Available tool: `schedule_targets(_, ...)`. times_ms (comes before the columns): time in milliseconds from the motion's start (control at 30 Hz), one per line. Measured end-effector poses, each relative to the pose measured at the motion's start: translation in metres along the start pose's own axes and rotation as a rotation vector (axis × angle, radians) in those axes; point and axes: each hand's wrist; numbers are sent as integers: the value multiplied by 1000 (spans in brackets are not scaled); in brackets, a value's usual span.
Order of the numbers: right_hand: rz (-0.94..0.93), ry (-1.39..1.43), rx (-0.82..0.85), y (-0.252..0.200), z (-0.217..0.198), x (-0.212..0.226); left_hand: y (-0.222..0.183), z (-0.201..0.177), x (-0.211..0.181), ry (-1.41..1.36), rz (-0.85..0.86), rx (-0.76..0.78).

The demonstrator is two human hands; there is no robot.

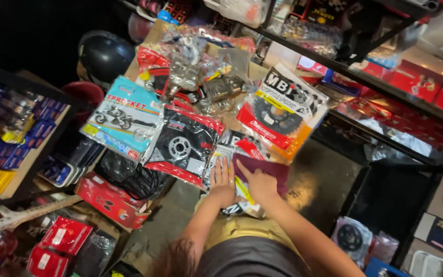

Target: Wiping down packaged motorcycle sprockets with a cloth

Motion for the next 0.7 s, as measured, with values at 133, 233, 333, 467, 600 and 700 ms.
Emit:
schedule_targets(133,-21,15,-65,23,-22,-4,19,4,5,-40,-8,-62)
schedule_targets(233,117,216,44,47,-28,-9,15,-2,7,-70,-27,-75)
schedule_targets(333,136,196,52,27,-10,-19,8,4,11,-48,7,-67)
schedule_targets(467,63,212,38,-28,23,-57,12,-8,9,-20,25,-85)
schedule_targets(600,90,233,137,-38,74,-104,8,-1,12,-24,46,-112)
schedule_targets(700,73,452,30,-19,95,-132,6,0,12,5,65,-119)
Point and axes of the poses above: each hand's wrist, its own y-axis towards the middle knuckle, its own z-axis out of the palm, x = y × z, and after that the axes turned 5 degrees about -x, right-handed
